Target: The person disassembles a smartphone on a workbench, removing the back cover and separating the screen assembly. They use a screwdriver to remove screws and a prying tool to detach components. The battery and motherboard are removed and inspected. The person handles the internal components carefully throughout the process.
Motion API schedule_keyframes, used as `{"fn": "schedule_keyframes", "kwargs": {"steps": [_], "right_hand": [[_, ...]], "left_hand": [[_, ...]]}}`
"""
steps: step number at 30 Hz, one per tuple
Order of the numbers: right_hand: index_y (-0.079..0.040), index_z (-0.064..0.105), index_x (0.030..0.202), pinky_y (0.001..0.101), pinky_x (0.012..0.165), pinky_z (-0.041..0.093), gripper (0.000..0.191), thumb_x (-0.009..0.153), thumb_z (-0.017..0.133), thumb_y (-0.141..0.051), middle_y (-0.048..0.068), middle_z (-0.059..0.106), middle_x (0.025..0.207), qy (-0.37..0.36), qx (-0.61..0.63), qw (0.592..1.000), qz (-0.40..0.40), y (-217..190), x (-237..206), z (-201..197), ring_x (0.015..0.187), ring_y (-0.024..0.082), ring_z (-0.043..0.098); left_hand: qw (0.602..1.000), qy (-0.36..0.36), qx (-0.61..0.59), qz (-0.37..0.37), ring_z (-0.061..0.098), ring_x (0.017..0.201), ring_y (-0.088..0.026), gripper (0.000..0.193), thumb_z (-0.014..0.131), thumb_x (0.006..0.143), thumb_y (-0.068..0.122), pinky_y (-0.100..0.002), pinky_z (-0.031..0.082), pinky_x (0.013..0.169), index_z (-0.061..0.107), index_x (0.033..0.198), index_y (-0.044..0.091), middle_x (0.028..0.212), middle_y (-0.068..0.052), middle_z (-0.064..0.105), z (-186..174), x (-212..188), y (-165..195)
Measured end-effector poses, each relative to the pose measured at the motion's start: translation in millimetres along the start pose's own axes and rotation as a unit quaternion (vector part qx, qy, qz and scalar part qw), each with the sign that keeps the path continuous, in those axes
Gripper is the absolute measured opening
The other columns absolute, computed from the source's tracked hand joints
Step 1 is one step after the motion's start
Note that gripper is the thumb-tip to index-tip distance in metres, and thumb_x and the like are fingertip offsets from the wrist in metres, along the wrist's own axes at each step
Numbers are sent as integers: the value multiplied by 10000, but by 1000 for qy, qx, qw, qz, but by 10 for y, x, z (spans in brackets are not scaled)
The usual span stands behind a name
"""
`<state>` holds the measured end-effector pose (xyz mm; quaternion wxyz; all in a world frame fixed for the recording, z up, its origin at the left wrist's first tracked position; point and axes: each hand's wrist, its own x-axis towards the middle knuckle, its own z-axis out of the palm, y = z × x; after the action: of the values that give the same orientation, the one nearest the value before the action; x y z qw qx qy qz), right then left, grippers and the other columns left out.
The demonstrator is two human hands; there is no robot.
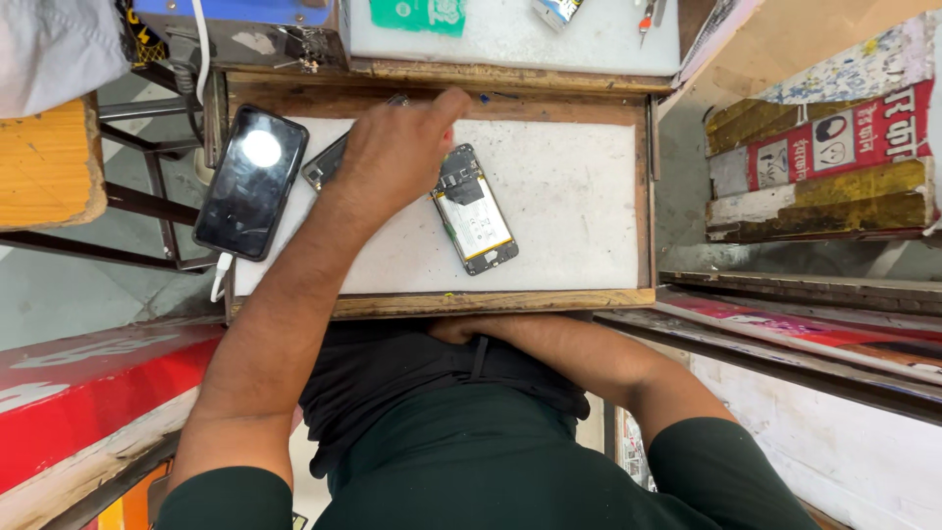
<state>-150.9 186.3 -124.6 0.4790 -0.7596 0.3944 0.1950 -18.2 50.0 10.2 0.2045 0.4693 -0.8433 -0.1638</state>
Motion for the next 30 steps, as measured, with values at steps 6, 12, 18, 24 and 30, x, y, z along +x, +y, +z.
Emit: {"fn": "schedule_keyframes", "kwargs": {"steps": [6,12,18,24,30], "right_hand": [[-77,613,1335,448,1014,507,386,977,547,-207,194,663,1274,19,4,1000,-6,66,1,-8,1164,349,640],[-79,597,1352,446,1025,499,402,983,541,-226,196,653,1290,32,2,999,-14,62,5,-30,1178,349,630],[-81,580,1369,444,1036,490,418,988,534,-246,198,642,1307,48,5,999,-20,46,13,-99,1192,349,620],[-83,563,1387,443,1047,482,435,994,528,-266,200,632,1323,55,6,998,-16,62,16,-108,1206,349,611],[-86,547,1404,441,1058,474,452,1000,522,-286,202,621,1339,56,3,998,-19,79,58,-58,1220,349,601]], "left_hand": [[995,64,-42,69,749,796,-324,483,746,810,47,-461,567,610,560,1245,142,1015,-92,773,12,58,-46],[998,66,1,-4,724,853,-378,607,823,880,264,-510,563,687,442,1332,130,978,-147,716,67,52,-45],[989,77,-114,-54,753,863,-318,853,731,1003,83,-454,618,757,180,1617,302,1003,-84,755,179,-50,-140],[955,173,-237,-42,793,1036,-241,918,684,1062,12,-386,620,929,26,1649,266,1159,-91,773,131,-268,-325],[948,157,-274,-47,786,1044,-245,762,723,1066,42,-364,622,906,226,1619,211,1184,-108,769,277,-166,-191]]}}
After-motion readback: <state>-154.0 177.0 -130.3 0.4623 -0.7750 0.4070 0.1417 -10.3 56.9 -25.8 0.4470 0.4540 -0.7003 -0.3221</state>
